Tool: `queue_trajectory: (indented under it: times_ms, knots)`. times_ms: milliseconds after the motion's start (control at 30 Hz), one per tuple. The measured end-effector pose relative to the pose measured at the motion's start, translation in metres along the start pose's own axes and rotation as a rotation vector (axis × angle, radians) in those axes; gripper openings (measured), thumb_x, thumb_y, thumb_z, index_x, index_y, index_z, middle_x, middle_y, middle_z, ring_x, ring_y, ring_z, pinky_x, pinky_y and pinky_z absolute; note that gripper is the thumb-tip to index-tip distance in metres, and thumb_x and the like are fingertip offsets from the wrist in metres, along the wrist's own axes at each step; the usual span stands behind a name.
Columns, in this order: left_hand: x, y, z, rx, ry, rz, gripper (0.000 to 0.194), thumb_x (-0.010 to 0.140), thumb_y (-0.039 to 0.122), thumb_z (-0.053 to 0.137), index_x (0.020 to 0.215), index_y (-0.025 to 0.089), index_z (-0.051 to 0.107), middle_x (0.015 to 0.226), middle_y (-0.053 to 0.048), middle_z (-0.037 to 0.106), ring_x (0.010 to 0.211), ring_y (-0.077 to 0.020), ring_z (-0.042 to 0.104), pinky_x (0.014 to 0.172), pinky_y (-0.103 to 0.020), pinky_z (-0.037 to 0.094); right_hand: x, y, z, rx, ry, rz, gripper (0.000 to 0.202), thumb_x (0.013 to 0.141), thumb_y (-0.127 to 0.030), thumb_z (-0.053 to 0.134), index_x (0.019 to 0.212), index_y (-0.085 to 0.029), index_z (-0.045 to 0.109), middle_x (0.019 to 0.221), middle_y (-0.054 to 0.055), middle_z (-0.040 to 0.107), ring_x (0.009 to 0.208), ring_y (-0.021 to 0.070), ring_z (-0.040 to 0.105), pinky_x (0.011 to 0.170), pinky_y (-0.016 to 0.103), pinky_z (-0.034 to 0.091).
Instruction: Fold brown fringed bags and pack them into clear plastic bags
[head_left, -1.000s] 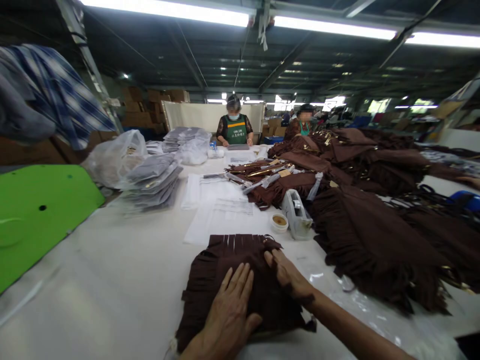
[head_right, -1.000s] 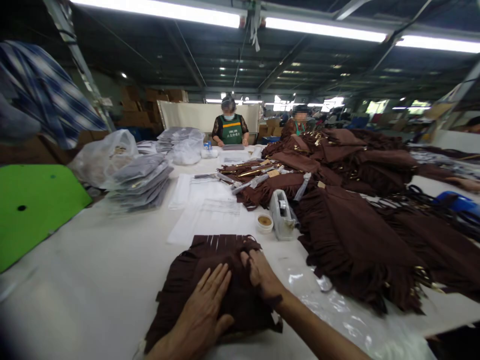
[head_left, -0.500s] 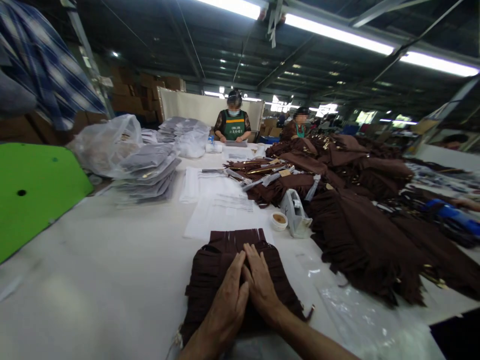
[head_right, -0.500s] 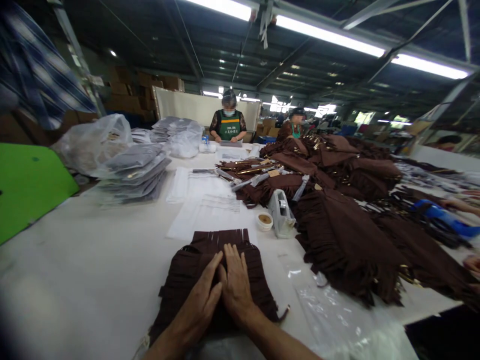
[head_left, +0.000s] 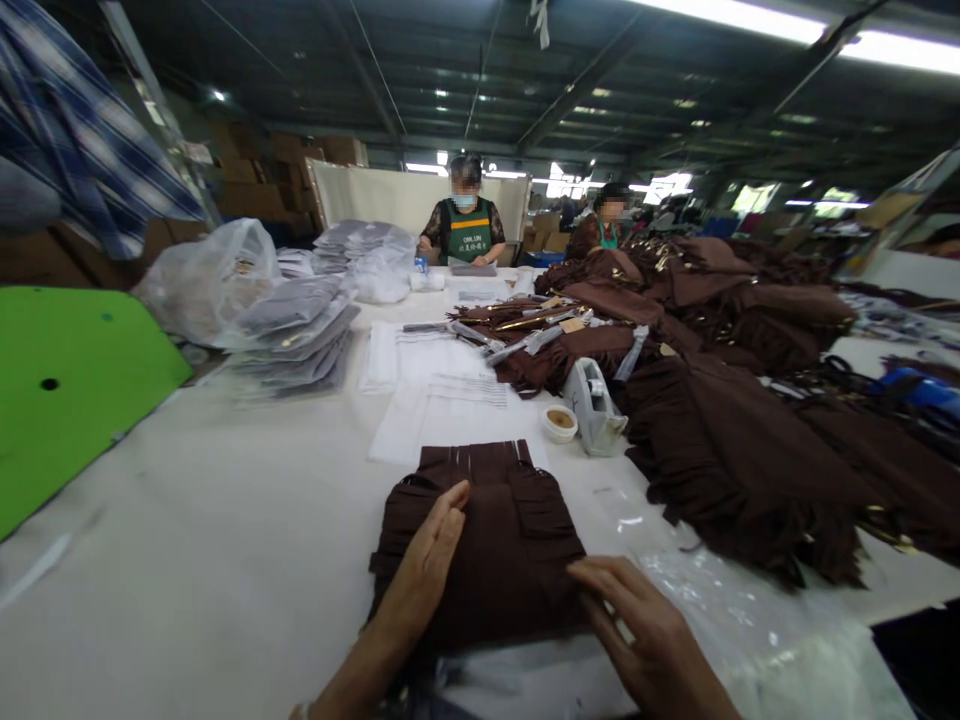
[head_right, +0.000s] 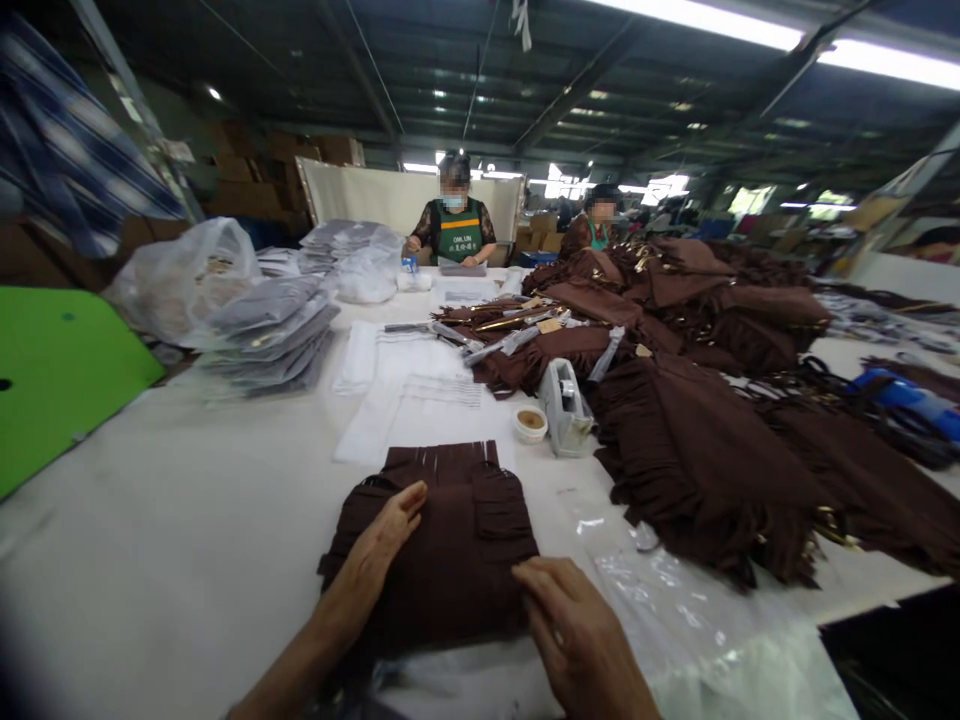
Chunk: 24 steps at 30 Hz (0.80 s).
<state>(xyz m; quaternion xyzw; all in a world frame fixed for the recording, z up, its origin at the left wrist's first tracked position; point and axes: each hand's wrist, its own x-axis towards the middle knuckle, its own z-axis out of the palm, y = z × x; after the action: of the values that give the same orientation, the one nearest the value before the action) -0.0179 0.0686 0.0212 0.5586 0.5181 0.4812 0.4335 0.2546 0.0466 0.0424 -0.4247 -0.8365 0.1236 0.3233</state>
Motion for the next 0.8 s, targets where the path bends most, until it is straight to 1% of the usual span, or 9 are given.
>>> queue_trajectory:
  times_ms: [67,133,267,333,433,500,633,733,800]
  knots:
    - [0.0,0.003,-0.001,-0.026,-0.024,-0.025,0.053,0.098,0.057,0.032,0.136,0.022,0.046,0.143,-0.008,0.048,0.132,-0.0243,0.045,0.116,-0.044,0.033,-0.011,0.022,0.005,-0.122,-0.018,-0.023,0.037,0.088,-0.014,0.05,0.122,-0.027,0.058,0.108,0.007,0.067,0.097,0.0211,0.066,0.084,0.033,0.058]
    - [0.001,0.005,-0.001,-0.052,-0.032,-0.039,0.053,0.098,0.058,0.033,0.133,0.021,0.048,0.142,-0.008,0.05,0.131,-0.0246,0.046,0.115,-0.044,0.034,-0.011,0.028,0.021,-0.16,-0.031,-0.037,0.04,0.088,-0.011,0.046,0.124,-0.024,0.055,0.106,0.008,0.067,0.095,0.0219,0.066,0.083,0.035,0.058]
    - [0.0,0.008,0.003,0.01,-0.024,-0.037,0.05,0.097,0.056,0.035,0.131,0.022,0.051,0.14,-0.008,0.052,0.13,-0.0246,0.047,0.115,-0.045,0.034,0.004,0.002,0.06,-0.111,-0.029,-0.082,0.039,0.087,-0.006,0.04,0.118,-0.022,0.056,0.099,0.007,0.067,0.089,0.0198,0.066,0.078,0.031,0.058]
    - [-0.001,0.011,0.004,0.059,-0.025,-0.011,0.048,0.098,0.054,0.035,0.131,0.023,0.052,0.139,-0.007,0.052,0.13,-0.024,0.047,0.115,-0.045,0.034,0.013,-0.014,0.07,-0.111,-0.005,-0.165,0.037,0.085,-0.004,0.04,0.112,-0.022,0.059,0.095,0.007,0.068,0.084,0.0189,0.066,0.076,0.03,0.057]
    - [-0.002,0.019,0.001,0.183,-0.049,0.084,0.044,0.099,0.049,0.035,0.131,0.024,0.052,0.14,-0.006,0.052,0.13,-0.0225,0.046,0.114,-0.044,0.035,0.026,-0.022,0.06,-0.127,0.042,-0.371,0.03,0.087,-0.008,0.047,0.108,-0.024,0.062,0.09,0.004,0.071,0.075,0.0158,0.067,0.074,0.026,0.056]
    - [-0.002,0.025,-0.004,0.328,-0.067,0.171,0.041,0.099,0.045,0.037,0.133,0.026,0.05,0.143,-0.006,0.048,0.133,-0.0223,0.043,0.114,-0.043,0.034,0.035,-0.014,0.047,-0.137,0.083,-0.41,0.028,0.089,-0.015,0.052,0.113,-0.024,0.062,0.097,0.004,0.072,0.084,0.0164,0.069,0.079,0.025,0.056]
    - [0.007,0.027,-0.022,0.643,-0.016,0.277,0.04,0.097,0.037,0.043,0.136,0.029,0.048,0.146,-0.005,0.046,0.134,-0.0237,0.042,0.113,-0.045,0.037,0.046,0.016,0.046,-0.265,0.208,-0.137,0.048,0.093,-0.029,0.05,0.14,-0.019,0.045,0.131,0.012,0.061,0.118,0.0274,0.059,0.092,0.041,0.056]
    - [0.021,0.019,-0.041,0.776,0.08,0.316,0.037,0.096,0.031,0.043,0.132,0.027,0.052,0.141,-0.006,0.051,0.13,-0.024,0.047,0.11,-0.045,0.04,0.048,0.024,0.066,-0.229,0.115,-0.238,0.071,0.09,-0.038,0.054,0.152,-0.021,0.023,0.138,0.013,0.055,0.12,0.0325,0.057,0.09,0.047,0.057]
    - [0.032,0.014,-0.056,0.834,0.133,0.295,0.037,0.095,0.029,0.041,0.129,0.024,0.053,0.139,-0.008,0.052,0.129,-0.0239,0.048,0.11,-0.045,0.04,0.053,0.023,0.072,-0.136,0.014,-0.34,0.074,0.089,-0.036,0.056,0.152,-0.024,0.021,0.139,0.01,0.054,0.121,0.0314,0.057,0.092,0.045,0.056]
